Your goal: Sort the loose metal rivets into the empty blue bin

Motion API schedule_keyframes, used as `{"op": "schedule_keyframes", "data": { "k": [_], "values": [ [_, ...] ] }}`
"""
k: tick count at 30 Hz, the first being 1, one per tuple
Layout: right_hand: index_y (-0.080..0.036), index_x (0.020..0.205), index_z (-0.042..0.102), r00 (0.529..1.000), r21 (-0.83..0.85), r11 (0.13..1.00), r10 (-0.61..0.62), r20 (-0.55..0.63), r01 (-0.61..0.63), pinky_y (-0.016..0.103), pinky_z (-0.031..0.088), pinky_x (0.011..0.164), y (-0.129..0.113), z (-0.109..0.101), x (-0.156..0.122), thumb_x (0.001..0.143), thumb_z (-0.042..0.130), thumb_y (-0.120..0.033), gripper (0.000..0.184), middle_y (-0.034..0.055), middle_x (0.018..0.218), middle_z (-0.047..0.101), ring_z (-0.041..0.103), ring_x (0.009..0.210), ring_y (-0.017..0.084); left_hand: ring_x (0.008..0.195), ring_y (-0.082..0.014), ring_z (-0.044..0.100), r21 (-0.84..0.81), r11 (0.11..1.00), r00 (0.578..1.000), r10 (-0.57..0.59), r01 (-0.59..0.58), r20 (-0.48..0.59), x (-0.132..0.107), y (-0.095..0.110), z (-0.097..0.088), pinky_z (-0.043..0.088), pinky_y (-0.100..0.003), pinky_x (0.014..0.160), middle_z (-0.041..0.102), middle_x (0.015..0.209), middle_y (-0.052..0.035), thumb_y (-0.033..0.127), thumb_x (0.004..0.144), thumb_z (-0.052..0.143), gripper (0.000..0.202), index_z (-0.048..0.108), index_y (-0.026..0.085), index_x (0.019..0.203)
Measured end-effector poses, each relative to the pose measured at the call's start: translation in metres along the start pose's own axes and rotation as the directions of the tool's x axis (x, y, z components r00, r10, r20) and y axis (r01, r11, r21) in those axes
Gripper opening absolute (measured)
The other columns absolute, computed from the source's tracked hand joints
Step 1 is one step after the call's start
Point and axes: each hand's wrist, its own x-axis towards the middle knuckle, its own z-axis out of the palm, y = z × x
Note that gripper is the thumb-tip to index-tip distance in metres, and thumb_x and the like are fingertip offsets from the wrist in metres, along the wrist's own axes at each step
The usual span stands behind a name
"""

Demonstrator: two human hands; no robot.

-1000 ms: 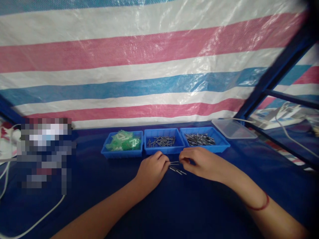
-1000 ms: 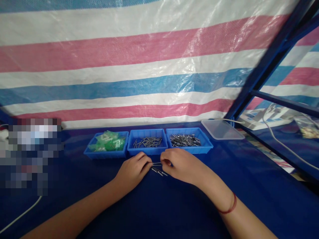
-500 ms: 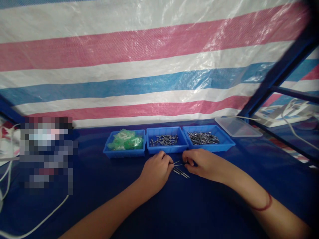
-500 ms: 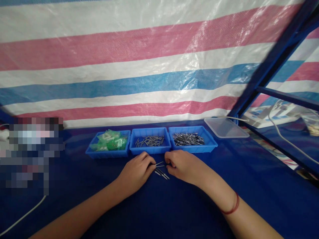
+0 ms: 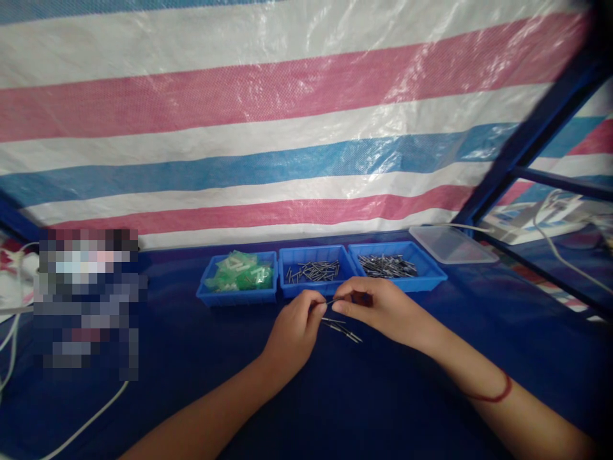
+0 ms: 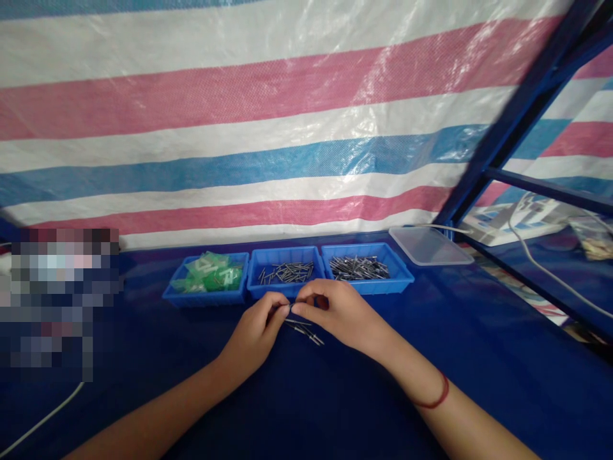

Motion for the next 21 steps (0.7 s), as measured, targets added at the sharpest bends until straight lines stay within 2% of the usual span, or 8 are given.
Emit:
{"op": "schedule_keyframes", "data": {
  "k": [4,10,13,17,19,21],
  "values": [
    [-0.019,0.079,0.066,0.997,0.020,0.999,-0.028,-0.071,0.030,0.024,0.038,0.056,-0.004,0.004,-0.001,0.084,0.057,-0.027,0.013,-0.0003,0.070,0.060,0.050,0.061,0.012,0.088,-0.0171,0.060,-0.066,0.998,1.000,-0.005,0.004,-0.023,0.001,-0.001,0.001,0.043,-0.026,0.079,0.065,0.095,-0.0031,0.025,0.093,0.045,0.015,0.057,0.019,0.100],
    [-0.019,0.079,0.063,0.993,-0.014,0.998,-0.055,-0.106,0.054,0.024,0.040,0.057,-0.004,0.005,-0.001,0.082,0.054,-0.018,0.010,0.0004,0.072,0.061,0.051,0.062,0.012,0.079,-0.0164,0.059,-0.021,1.000,0.999,0.020,-0.021,-0.041,0.000,-0.003,0.001,0.043,-0.026,0.072,0.063,0.085,-0.0019,0.029,0.092,0.048,0.016,0.060,0.019,0.090],
    [-0.019,0.078,0.060,0.990,-0.116,0.989,-0.108,-0.092,0.097,0.026,0.042,0.062,-0.003,0.003,-0.002,0.081,0.052,-0.014,0.010,0.0014,0.074,0.061,0.053,0.065,0.013,0.076,-0.0159,0.058,-0.056,0.998,0.997,0.000,-0.005,-0.077,0.001,-0.003,-0.001,0.044,-0.026,0.070,0.064,0.086,-0.0020,0.030,0.091,0.049,0.016,0.060,0.019,0.090],
    [-0.019,0.080,0.057,0.983,-0.255,0.951,-0.183,-0.003,0.177,0.027,0.042,0.066,-0.005,0.004,-0.003,0.081,0.050,-0.011,0.011,0.0031,0.079,0.061,0.055,0.071,0.015,0.076,-0.0158,0.059,-0.102,0.995,0.994,-0.023,0.011,-0.110,0.001,-0.002,-0.001,0.046,-0.026,0.069,0.065,0.088,-0.0028,0.031,0.090,0.051,0.016,0.060,0.018,0.091],
    [-0.019,0.080,0.057,0.982,-0.290,0.938,-0.189,0.024,0.187,0.027,0.042,0.065,-0.008,0.002,-0.003,0.081,0.050,-0.011,0.011,0.0027,0.079,0.061,0.055,0.070,0.014,0.075,-0.0154,0.059,-0.092,0.996,0.994,-0.023,0.013,-0.110,0.001,-0.002,0.000,0.046,-0.026,0.070,0.065,0.087,-0.0027,0.031,0.091,0.050,0.017,0.059,0.018,0.093],
    [-0.019,0.078,0.057,0.983,-0.313,0.934,-0.185,-0.005,0.174,0.026,0.042,0.064,-0.009,-0.007,-0.003,0.080,0.050,-0.012,0.010,0.0018,0.076,0.060,0.055,0.067,0.014,0.078,-0.0158,0.059,-0.038,0.999,0.996,0.005,-0.008,-0.092,0.000,-0.001,0.000,0.046,-0.027,0.074,0.064,0.089,-0.0028,0.031,0.092,0.049,0.018,0.059,0.018,0.098]
  ]
}}
